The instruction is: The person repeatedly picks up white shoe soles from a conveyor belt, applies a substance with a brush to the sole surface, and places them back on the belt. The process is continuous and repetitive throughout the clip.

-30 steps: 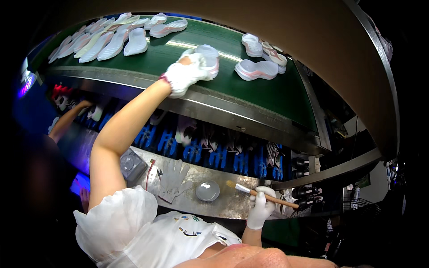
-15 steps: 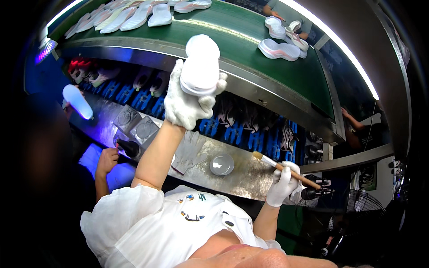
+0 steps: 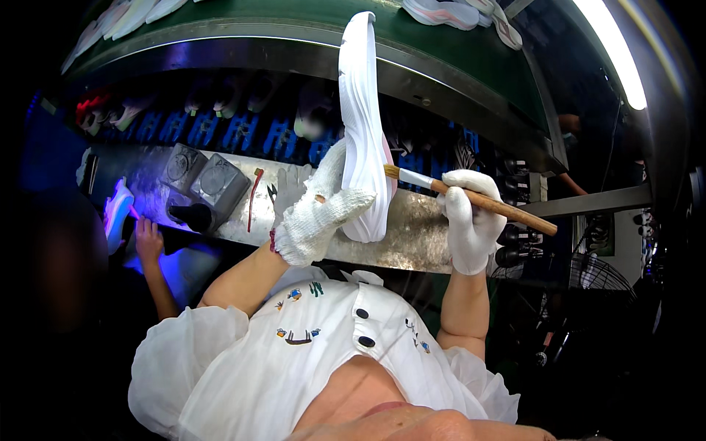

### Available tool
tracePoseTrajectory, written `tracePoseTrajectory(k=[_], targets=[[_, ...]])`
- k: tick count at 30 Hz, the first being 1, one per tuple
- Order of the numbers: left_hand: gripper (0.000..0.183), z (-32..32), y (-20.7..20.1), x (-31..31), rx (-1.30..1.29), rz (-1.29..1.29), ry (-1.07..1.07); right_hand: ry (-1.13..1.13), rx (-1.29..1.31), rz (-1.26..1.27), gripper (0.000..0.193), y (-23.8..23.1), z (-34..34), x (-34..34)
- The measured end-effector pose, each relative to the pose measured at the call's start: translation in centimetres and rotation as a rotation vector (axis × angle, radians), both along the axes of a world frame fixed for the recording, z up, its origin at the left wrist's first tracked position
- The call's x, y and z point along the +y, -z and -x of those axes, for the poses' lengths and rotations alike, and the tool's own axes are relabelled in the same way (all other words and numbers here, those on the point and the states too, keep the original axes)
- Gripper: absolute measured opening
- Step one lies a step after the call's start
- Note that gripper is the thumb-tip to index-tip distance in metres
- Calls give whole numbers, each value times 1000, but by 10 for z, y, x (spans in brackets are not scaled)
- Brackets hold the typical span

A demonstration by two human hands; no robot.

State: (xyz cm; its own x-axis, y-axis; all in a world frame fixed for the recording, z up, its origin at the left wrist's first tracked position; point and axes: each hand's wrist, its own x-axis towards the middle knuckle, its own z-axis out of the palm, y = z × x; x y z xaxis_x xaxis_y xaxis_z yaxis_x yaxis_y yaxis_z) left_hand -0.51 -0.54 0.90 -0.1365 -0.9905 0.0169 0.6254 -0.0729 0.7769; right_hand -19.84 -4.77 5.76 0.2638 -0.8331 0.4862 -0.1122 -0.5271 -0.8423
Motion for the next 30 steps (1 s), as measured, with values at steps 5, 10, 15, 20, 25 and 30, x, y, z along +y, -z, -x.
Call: tracePoseTrajectory(k=[5, 10, 15, 20, 25, 30], targets=[[95, 1, 2, 6, -87, -23, -32, 60, 115, 109, 9, -4, -8, -14], [90, 2, 5, 10, -65, -48, 12, 55, 126, 203, 9, -8, -17, -33], [86, -1, 5, 10, 2, -73, 8, 21, 121, 254, 10, -10, -23, -30], [81, -4, 14, 2, 76, -52, 17, 14, 361, 392, 12, -17, -30, -20], [71, -7, 3, 5, 130, -148, -58, -36, 415, 462, 13, -26, -24, -9], [67, -15, 8, 0, 210, -129, -167, -81, 382, 486, 14, -28, -16, -1]])
